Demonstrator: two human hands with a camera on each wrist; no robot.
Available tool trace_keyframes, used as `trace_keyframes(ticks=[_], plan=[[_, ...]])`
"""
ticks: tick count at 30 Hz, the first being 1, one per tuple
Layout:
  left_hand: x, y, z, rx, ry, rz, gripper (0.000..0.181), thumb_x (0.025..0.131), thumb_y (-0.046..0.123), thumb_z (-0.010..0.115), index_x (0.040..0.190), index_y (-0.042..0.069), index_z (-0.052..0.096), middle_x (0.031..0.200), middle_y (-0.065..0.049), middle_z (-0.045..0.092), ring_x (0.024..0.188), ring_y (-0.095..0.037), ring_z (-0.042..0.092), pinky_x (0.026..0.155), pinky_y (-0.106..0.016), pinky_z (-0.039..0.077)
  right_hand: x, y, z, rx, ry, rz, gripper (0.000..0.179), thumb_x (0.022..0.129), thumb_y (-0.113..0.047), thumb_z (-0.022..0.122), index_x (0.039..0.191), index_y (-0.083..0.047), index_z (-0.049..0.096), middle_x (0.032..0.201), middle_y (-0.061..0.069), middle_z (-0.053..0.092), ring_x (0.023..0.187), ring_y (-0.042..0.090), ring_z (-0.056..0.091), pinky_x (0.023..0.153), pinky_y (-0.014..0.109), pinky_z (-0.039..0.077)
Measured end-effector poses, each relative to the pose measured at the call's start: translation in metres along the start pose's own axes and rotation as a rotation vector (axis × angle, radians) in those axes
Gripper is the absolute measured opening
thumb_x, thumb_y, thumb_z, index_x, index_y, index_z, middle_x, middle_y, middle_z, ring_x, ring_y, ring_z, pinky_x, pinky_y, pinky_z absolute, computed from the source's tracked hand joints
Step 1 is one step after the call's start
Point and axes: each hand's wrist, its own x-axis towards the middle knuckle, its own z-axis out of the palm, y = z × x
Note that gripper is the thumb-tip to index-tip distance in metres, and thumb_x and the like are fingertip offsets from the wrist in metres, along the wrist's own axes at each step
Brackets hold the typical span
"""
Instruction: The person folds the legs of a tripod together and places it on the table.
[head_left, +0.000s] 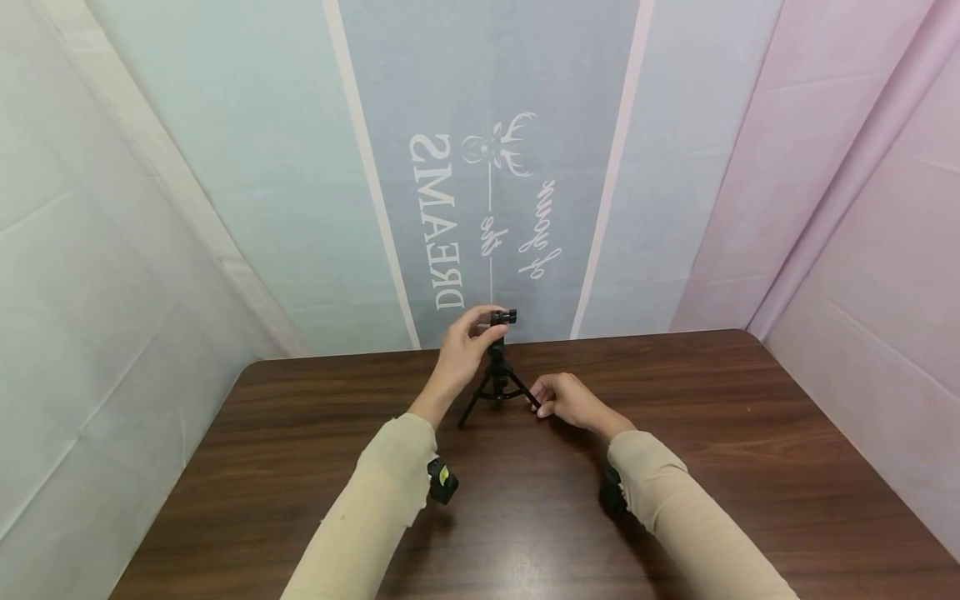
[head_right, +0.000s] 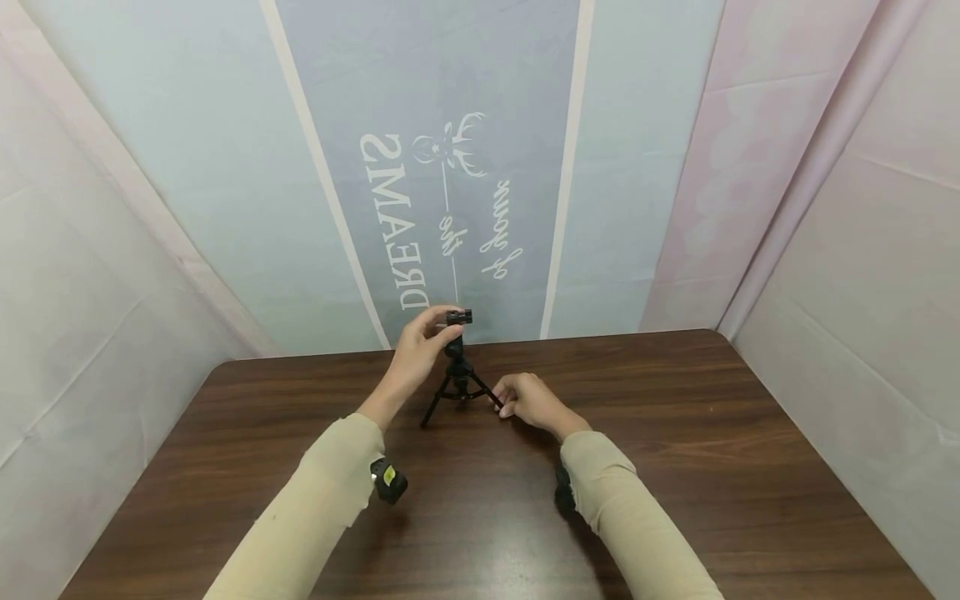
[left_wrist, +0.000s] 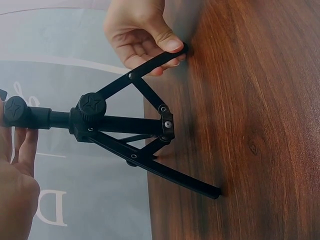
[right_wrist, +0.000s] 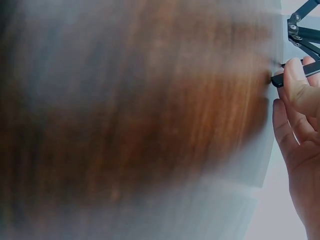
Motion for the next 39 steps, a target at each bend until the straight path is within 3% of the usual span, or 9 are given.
trace_keyframes(ticks=[10,17,21,29,34,39], plan=[[-0.001,0.002,0.002,0.010,0.002,-0.044,0.039,0.095,0.038,0.064,0.129,0.020,0.064,0.123,-0.002,0.064,0.109,-0.021,0.060,0.089,-0.043,0.050,-0.002,-0.002,0.001,0.004,0.017,-0.003,0.014,0.082,0.007,0.075,0.092,-0.002,0.072,0.078,-0.001,0.067,0.073,0.013,0.063,0.066,0.027,0.055],[-0.017,0.042,-0.001,0.032,0.007,-0.046,0.033,0.099,0.026,0.063,0.128,0.009,0.064,0.120,-0.007,0.065,0.107,-0.023,0.061,0.087,-0.041,0.050,-0.003,-0.003,0.002,-0.003,0.025,0.004,0.013,0.082,0.007,0.075,0.091,-0.002,0.072,0.078,-0.001,0.067,0.073,0.012,0.063,0.066,0.027,0.055],[-0.017,0.041,0.001,0.032,0.016,-0.046,0.034,0.098,0.025,0.063,0.128,0.009,0.064,0.121,-0.008,0.065,0.107,-0.024,0.061,0.091,-0.042,0.050,-0.003,-0.003,0.003,0.000,0.031,0.005,0.013,0.082,0.008,0.075,0.091,-0.002,0.072,0.079,0.001,0.068,0.073,0.013,0.063,0.067,0.027,0.055],[-0.004,0.004,0.007,0.021,0.048,-0.045,0.037,0.095,0.035,0.064,0.128,0.019,0.065,0.128,-0.004,0.062,0.112,-0.024,0.059,0.094,-0.046,0.049,-0.004,-0.002,0.004,0.015,0.040,0.013,0.014,0.081,0.009,0.075,0.090,-0.002,0.072,0.080,0.006,0.069,0.074,0.013,0.063,0.067,0.027,0.055],[-0.004,0.001,0.008,0.018,0.058,-0.022,0.034,0.094,0.040,0.065,0.124,0.026,0.067,0.125,0.002,0.063,0.109,-0.019,0.059,0.093,-0.045,0.050,-0.004,-0.002,0.004,0.007,0.052,0.016,0.014,0.080,0.008,0.076,0.090,-0.002,0.072,0.079,0.003,0.069,0.074,0.012,0.063,0.068,0.026,0.055],[-0.004,0.002,0.008,0.031,0.076,-0.039,0.028,0.096,0.037,0.066,0.122,0.029,0.067,0.124,0.005,0.062,0.108,-0.017,0.059,0.090,-0.045,0.049,-0.004,-0.003,0.005,0.015,0.058,0.015,0.014,0.081,0.008,0.076,0.090,-0.001,0.071,0.081,0.004,0.070,0.075,0.013,0.064,0.069,0.027,0.055]])
